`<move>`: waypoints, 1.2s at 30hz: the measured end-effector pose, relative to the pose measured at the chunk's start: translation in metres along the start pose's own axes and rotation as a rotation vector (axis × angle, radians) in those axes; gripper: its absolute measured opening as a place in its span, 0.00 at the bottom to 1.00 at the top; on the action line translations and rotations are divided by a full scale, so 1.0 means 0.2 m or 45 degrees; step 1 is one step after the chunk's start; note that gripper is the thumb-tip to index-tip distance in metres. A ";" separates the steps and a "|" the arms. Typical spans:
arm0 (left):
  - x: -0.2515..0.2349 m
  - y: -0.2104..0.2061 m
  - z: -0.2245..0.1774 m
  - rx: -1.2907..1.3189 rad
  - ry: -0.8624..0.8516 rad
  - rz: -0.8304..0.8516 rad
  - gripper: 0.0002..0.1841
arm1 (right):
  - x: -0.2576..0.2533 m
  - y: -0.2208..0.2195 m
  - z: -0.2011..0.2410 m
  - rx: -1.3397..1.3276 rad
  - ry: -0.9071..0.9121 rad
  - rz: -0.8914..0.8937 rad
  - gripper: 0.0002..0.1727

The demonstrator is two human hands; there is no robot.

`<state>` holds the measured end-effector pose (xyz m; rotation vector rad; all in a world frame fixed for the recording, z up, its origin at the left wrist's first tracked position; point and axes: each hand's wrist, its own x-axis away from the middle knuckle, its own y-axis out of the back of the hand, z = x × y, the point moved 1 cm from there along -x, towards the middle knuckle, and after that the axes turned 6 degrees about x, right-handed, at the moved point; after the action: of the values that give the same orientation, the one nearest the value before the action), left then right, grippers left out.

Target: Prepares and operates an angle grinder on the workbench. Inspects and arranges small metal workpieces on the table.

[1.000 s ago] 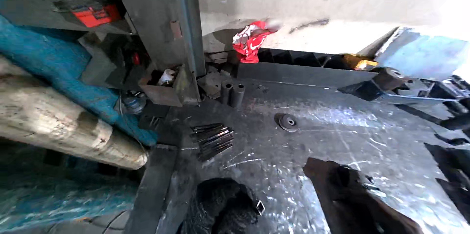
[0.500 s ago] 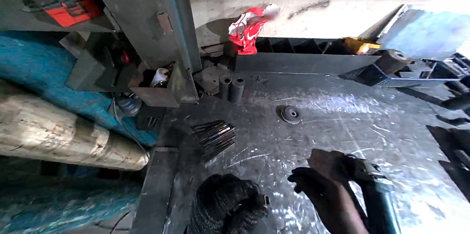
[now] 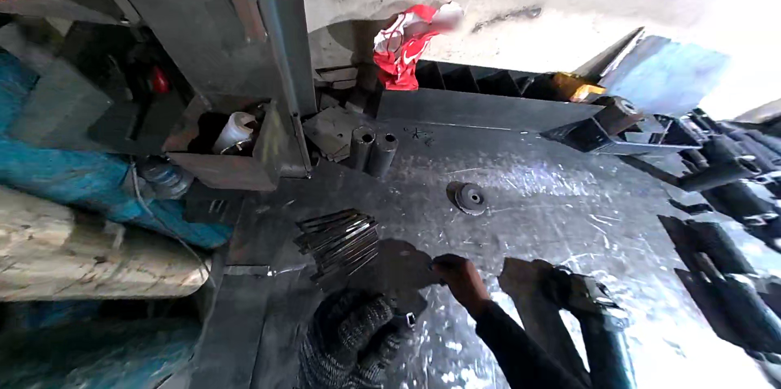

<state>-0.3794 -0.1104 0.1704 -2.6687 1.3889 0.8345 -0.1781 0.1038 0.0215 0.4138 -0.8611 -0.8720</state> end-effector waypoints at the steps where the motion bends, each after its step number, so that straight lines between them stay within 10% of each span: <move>1: 0.00 0.00 0.02 0.026 0.041 0.012 0.10 | -0.07 0.01 0.05 -0.046 -0.026 -0.031 0.14; 7: 0.12 -0.07 0.29 0.205 0.169 0.009 0.15 | -0.25 0.12 0.21 -0.642 -0.079 -0.368 0.20; 12: 0.20 -0.13 0.44 0.041 0.469 0.195 0.18 | 0.15 0.29 -0.14 0.191 0.180 -0.927 0.23; 16: 0.18 -0.23 0.50 0.114 0.497 0.339 0.16 | 0.57 0.37 -0.62 0.412 -0.177 -1.306 0.41; 21: 0.10 -0.34 0.51 0.313 0.522 0.486 0.17 | 0.72 0.40 -0.88 0.496 -0.830 -0.899 0.57; 29: 0.10 -0.51 0.51 0.303 0.351 0.624 0.16 | 0.50 0.62 -0.94 0.407 -0.852 -0.753 0.47; 36: -0.14 -0.74 0.67 -0.562 0.352 0.851 0.20 | 0.48 0.59 -1.01 0.485 -0.909 -0.820 0.45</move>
<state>-0.3390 0.0335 0.0355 -2.6951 2.5107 0.9114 0.0733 0.0931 0.0206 0.7542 -1.6102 -1.4994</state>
